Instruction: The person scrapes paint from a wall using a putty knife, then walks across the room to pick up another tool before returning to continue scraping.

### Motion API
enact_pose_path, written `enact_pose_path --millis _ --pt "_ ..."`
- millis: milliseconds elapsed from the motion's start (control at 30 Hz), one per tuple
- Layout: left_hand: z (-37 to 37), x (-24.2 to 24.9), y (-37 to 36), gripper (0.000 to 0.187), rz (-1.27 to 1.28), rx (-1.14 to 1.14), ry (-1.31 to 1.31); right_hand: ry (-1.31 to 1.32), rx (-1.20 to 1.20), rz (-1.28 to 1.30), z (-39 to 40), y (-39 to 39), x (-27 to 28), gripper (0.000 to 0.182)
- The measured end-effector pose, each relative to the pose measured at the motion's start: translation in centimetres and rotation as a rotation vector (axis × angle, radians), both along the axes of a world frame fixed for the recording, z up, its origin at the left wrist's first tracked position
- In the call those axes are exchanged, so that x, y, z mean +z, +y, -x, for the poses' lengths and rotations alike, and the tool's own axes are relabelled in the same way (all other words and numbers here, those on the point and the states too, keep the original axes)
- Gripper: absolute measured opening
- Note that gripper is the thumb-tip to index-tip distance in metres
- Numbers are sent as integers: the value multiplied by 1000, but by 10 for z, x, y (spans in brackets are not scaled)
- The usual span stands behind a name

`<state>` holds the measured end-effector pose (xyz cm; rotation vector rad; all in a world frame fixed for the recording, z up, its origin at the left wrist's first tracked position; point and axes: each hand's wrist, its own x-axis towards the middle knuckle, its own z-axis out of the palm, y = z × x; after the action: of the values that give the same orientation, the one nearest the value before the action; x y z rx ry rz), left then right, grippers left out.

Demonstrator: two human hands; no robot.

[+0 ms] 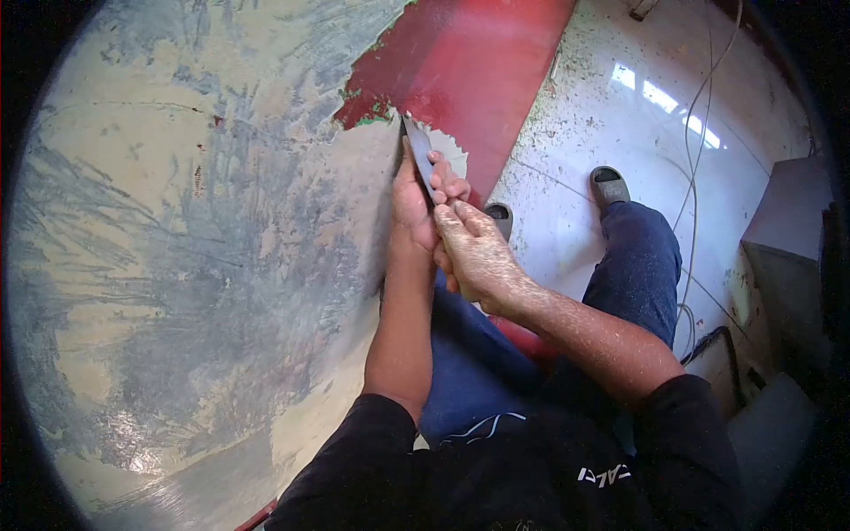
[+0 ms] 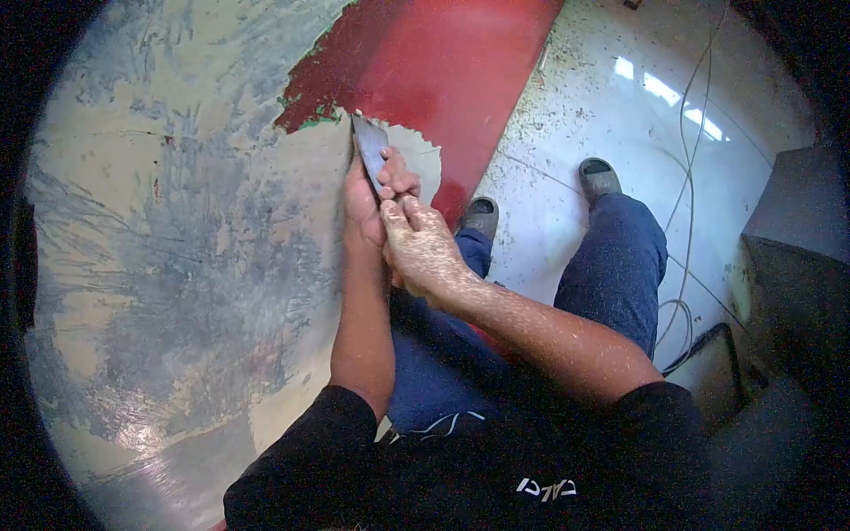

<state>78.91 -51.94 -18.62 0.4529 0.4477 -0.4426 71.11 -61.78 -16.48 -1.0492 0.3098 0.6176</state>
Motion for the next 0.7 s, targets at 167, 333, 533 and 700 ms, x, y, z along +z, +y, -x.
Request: enact_pose_path --millis 167,333,533,700 --pt "2 1 4 40 35 -17 -47 -7 15 48 -5 -3 9 30" --pt "3 4 1 41 74 4 -87 -36 18 13 -4 -6 13 27" --pt "7 2 -1 43 -27 24 -32 55 31 -21 -2 -8 15 29" --pt "-2 4 2 43 2 -16 -59 -56 39 31 -6 -11 8 29"
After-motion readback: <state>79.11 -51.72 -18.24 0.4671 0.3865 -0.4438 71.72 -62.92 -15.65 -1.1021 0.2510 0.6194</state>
